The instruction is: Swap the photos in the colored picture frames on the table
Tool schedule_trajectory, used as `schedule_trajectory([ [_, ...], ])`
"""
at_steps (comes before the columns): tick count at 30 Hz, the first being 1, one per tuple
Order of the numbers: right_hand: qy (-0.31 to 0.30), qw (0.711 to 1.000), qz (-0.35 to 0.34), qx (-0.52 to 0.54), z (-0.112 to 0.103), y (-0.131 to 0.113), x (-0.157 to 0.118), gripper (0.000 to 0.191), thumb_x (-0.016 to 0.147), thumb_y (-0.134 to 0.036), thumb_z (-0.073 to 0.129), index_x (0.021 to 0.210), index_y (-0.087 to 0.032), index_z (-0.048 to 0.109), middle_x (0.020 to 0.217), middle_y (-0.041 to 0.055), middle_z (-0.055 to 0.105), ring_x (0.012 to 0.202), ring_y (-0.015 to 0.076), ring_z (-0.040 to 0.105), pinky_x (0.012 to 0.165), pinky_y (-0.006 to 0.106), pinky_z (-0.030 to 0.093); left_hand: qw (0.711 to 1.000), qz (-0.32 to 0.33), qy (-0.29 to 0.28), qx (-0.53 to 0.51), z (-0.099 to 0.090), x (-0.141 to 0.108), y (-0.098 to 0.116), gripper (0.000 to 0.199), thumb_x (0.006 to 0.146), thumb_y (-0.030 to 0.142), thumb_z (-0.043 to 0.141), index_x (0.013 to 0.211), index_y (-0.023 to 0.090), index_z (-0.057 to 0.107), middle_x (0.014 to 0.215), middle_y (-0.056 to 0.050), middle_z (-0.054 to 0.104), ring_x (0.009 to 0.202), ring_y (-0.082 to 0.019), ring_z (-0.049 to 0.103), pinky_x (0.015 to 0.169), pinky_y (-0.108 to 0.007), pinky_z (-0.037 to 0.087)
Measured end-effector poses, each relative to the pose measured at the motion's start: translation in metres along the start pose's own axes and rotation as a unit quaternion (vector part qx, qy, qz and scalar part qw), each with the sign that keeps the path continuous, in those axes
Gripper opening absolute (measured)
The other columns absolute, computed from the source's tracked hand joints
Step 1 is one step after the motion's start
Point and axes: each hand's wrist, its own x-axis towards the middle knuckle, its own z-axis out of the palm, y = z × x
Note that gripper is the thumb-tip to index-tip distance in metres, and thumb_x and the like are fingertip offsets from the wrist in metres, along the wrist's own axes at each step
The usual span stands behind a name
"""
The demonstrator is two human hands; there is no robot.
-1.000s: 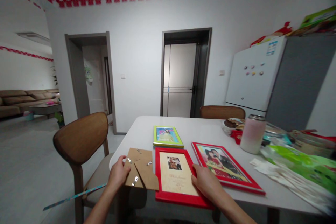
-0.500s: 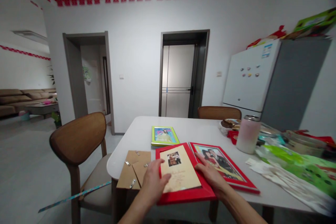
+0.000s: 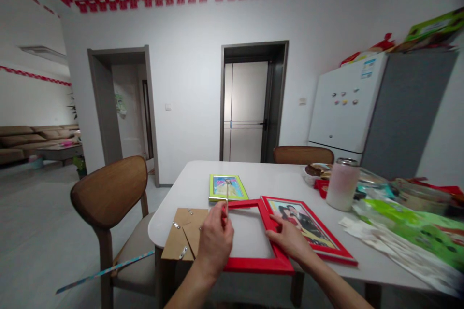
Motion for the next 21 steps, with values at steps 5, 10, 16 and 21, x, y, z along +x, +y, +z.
schedule_trajectory([
  [5,0.024,0.989,-0.044,-0.137,0.005,0.011,0.001,0.046,0.065,-0.025,0.042,0.107,-0.008,0.055,0.094,0.0137,0.063,0.087,0.0233,0.057,0.073,0.029,0.039,0.985,-0.163,0.048,-0.005,-0.029,-0.013,-0.057,0.03,0.069,0.015,0.043,0.098,0.016,0.045,0.066,0.002,0.054,0.058,-0.014,0.055,0.057,-0.024,0.042],
  [10,0.02,0.98,-0.045,-0.194,0.01,0.011,-0.004,0.041,0.069,-0.029,0.042,0.103,-0.013,0.057,0.099,0.0137,0.062,0.09,0.025,0.056,0.074,0.032,0.039,0.98,-0.195,-0.011,0.038,-0.03,-0.036,-0.09,0.026,0.069,0.014,0.043,0.095,0.017,0.046,0.059,0.005,0.05,0.055,-0.013,0.053,0.053,-0.022,0.038],
  [16,0.019,0.971,-0.055,-0.231,0.014,0.009,-0.007,0.036,0.071,-0.027,0.042,0.101,-0.015,0.058,0.096,0.0123,0.061,0.089,0.0246,0.056,0.069,0.031,0.039,0.971,-0.189,-0.069,0.13,-0.031,-0.039,-0.088,0.029,0.071,0.012,0.043,0.1,0.015,0.047,0.065,0.002,0.052,0.064,-0.014,0.054,0.059,-0.022,0.037],
  [21,0.015,0.971,-0.062,-0.232,0.014,0.009,-0.009,0.034,0.073,-0.026,0.039,0.099,-0.016,0.058,0.093,0.012,0.061,0.087,0.0239,0.056,0.069,0.031,0.039,0.967,-0.159,-0.082,0.181,-0.036,-0.041,-0.083,0.028,0.072,0.015,0.042,0.099,0.014,0.048,0.08,-0.004,0.057,0.078,-0.016,0.054,0.068,-0.024,0.039],
])
